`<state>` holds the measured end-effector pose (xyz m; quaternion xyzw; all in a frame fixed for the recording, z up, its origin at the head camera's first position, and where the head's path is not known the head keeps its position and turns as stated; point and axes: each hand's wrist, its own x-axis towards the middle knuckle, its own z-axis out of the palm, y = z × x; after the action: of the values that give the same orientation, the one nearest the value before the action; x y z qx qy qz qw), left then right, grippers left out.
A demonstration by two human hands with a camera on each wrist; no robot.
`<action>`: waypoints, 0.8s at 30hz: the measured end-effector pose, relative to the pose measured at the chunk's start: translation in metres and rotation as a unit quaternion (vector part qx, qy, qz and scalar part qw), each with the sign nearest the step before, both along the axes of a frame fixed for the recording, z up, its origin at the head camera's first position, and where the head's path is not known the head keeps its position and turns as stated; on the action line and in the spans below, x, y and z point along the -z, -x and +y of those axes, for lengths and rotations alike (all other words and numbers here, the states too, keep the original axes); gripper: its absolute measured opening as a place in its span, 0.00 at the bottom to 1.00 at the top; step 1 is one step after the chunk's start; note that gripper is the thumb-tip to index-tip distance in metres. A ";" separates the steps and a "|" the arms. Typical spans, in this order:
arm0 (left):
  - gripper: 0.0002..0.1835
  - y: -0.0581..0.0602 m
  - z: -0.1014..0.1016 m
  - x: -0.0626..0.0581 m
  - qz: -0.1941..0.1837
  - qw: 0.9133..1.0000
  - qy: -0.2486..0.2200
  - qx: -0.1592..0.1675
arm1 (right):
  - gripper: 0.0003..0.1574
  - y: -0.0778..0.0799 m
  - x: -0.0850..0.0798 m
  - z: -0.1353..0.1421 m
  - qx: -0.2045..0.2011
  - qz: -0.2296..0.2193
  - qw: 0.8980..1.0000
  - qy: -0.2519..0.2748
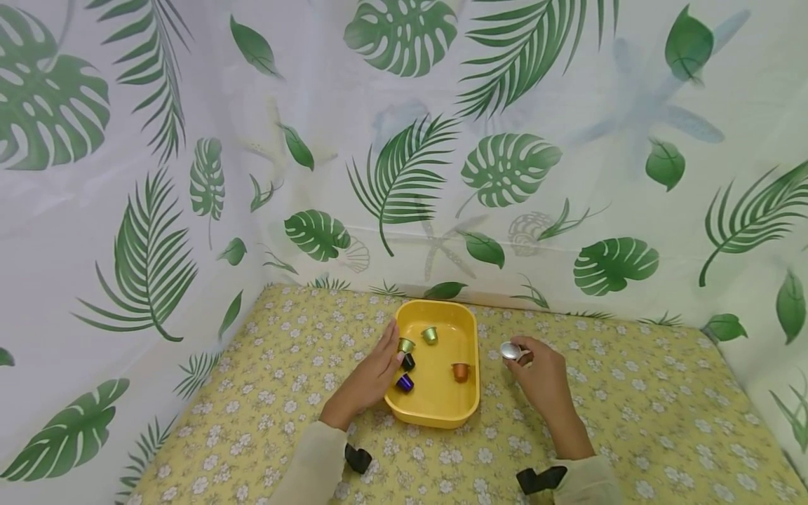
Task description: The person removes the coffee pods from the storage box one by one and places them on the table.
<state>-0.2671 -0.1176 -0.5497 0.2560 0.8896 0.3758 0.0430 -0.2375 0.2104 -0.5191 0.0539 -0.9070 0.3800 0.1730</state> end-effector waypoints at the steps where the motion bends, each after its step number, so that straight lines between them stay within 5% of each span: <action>1: 0.35 0.000 0.000 0.000 0.000 1.000 -0.001 0.000 | 0.24 0.000 0.001 0.000 -0.001 -0.003 1.000 0.001; 24: 0.34 0.000 0.001 -0.001 -0.004 1.000 -0.002 -0.004 | 0.27 0.002 0.023 0.005 0.004 -0.076 0.997 -0.007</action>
<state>-0.2668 -0.1165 -0.5486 0.2508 0.8897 0.3791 0.0441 -0.2396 0.2151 -0.5422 0.0220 -0.9205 0.3758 0.1046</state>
